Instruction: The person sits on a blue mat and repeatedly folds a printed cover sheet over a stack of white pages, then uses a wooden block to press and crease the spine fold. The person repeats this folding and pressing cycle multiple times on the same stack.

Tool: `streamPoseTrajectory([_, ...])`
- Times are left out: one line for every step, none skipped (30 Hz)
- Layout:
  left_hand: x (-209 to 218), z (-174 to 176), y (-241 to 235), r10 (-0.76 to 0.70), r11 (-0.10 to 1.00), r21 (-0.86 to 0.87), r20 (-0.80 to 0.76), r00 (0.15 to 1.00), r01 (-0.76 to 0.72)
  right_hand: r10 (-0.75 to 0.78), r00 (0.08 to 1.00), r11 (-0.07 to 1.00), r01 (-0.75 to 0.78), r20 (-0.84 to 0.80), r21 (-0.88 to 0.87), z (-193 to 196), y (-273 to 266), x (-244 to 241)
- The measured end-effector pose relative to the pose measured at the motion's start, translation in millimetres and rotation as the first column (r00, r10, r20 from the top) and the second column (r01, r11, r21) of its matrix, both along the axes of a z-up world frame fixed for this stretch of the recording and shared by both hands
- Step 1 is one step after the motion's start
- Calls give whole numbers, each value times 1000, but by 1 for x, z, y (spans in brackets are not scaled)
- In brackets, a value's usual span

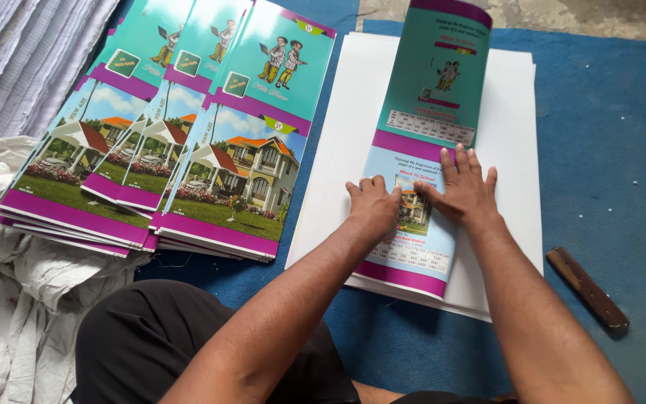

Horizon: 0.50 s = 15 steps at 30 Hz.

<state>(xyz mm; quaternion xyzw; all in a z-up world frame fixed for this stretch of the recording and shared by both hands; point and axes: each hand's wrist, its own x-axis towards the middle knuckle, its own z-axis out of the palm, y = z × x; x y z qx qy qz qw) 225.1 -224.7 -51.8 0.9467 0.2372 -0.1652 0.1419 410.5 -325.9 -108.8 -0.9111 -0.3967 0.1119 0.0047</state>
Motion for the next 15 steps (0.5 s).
streamPoseTrajectory([0,0,-1,1,1000,1,1,1000,-1,8,1000,1000,-9,-27,-13,2,1,5])
streamPoseTrajectory([0,0,-1,2,1000,2,2,1000,-2,16,998,1000,-17,-53,-26,5,1,11])
streamPoseTrajectory([0,1,-1,3,1000,3,4,1000,-3,23,997,999,-26,-79,-37,9,-1,18])
streamPoseTrajectory([0,2,-1,7,1000,-1,-1,1000,-7,62,992,998,-59,-110,25,16,-5,27])
streamPoseTrajectory([0,3,-2,9,1000,-7,-6,1000,-9,101,985,992,-89,-139,88,23,-11,36])
streamPoseTrajectory([-1,5,-2,10,1000,-12,-11,1000,-11,142,976,982,-117,-165,151,29,-15,40])
streamPoseTrajectory([-1,7,-2,14,1000,-17,-14,1000,-15,88,983,994,-77,-163,72,34,-21,42])
streamPoseTrajectory([-1,8,-2,18,1000,-21,-18,1000,-19,33,987,999,-35,-157,-7,43,-32,46])
streamPoseTrajectory([-1,9,-3,23,999,-27,-22,1000,-23,-21,989,996,8,-147,-86,51,-43,48])
streamPoseTrajectory([0,11,-3,24,999,-24,-30,999,-25,-62,990,989,44,-124,-141,59,-52,49])
streamPoseTrajectory([0,12,-3,25,999,-21,-40,999,-26,-102,990,977,81,-101,-196,68,-64,51])
streamPoseTrajectory([1,12,-3,26,999,-19,-50,998,-27,-142,987,961,119,-75,-248,75,-75,52])
streamPoseTrajectory([1,12,-4,26,1000,-14,-52,998,-27,-161,984,953,135,-76,-271,82,-87,54])
streamPoseTrajectory([1,12,-4,26,1000,-10,-54,998,-27,-180,981,944,150,-77,-294,88,-101,56])
streamPoseTrajectory([2,11,-4,25,1000,-6,-55,998,-25,-200,977,934,166,-76,-317,92,-115,59])
